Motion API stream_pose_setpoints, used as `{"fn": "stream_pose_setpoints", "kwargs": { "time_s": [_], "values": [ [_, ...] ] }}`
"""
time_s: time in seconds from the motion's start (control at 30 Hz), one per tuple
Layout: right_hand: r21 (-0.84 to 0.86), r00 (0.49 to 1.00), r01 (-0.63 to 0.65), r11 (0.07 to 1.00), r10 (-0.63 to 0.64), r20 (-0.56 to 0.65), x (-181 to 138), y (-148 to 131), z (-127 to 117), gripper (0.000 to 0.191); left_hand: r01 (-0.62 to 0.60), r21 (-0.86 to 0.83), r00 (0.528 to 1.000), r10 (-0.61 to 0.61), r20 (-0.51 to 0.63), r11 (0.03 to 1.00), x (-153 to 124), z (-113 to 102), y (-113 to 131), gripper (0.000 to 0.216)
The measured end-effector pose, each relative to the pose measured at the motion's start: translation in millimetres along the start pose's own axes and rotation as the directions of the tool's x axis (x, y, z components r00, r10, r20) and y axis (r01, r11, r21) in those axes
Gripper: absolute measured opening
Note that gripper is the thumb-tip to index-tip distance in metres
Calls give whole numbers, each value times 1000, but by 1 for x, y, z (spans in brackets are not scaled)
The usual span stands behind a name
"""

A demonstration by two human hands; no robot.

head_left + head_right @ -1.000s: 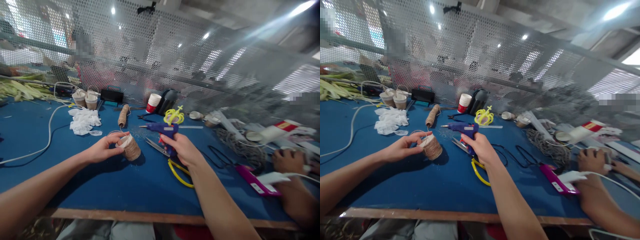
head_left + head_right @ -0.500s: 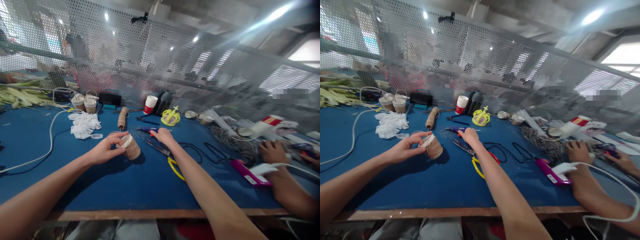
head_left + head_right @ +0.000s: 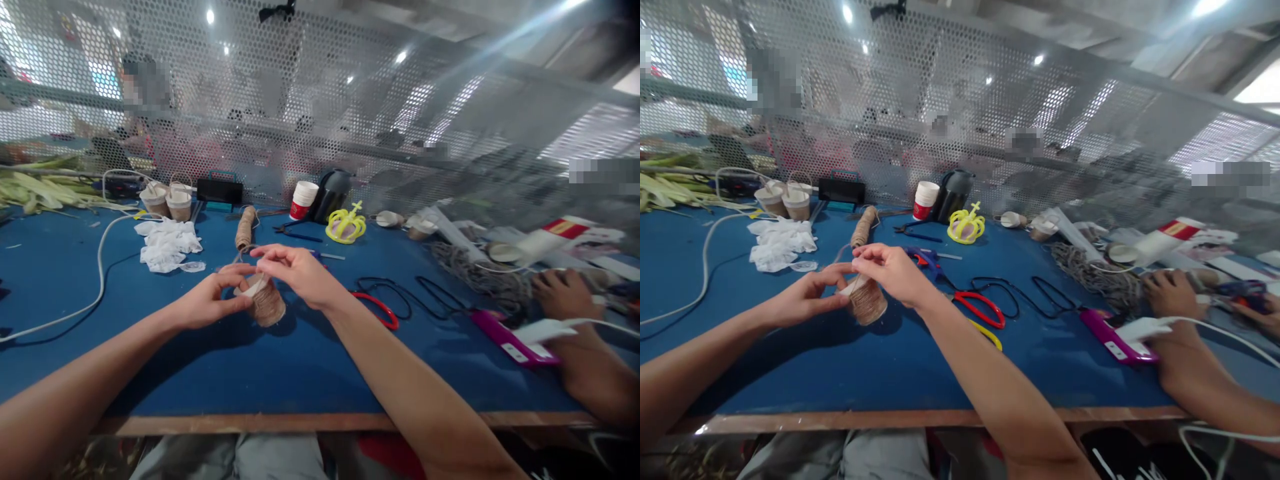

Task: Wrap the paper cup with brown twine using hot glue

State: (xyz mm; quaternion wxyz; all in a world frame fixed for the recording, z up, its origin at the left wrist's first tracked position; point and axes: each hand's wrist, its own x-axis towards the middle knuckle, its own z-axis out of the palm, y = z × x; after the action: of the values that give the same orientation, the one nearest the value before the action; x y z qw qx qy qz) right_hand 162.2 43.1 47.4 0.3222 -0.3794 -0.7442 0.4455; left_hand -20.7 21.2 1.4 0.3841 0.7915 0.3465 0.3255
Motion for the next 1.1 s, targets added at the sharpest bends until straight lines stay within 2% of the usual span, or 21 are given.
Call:
{"fn": "stream_pose_setpoints", "kwargs": {
  "time_s": [0.23,0.43,0.93,1.1],
  "values": [
    [-20,994,26,999,-28,-107,-20,2,-16,16,29,-218,999,-20,41,976,-3,1,4,20],
    [29,981,37,999,-31,-190,-26,12,-13,18,64,-248,995,-42,93,967,-4,1,10,22],
    [7,983,-32,999,33,-179,-33,16,-12,19,66,-299,988,-21,152,952,-8,0,14,16],
    [46,985,-63,997,70,-159,-33,18,-10,19,38,-292,988,8,155,956,-9,-2,16,16]
  ]
}}
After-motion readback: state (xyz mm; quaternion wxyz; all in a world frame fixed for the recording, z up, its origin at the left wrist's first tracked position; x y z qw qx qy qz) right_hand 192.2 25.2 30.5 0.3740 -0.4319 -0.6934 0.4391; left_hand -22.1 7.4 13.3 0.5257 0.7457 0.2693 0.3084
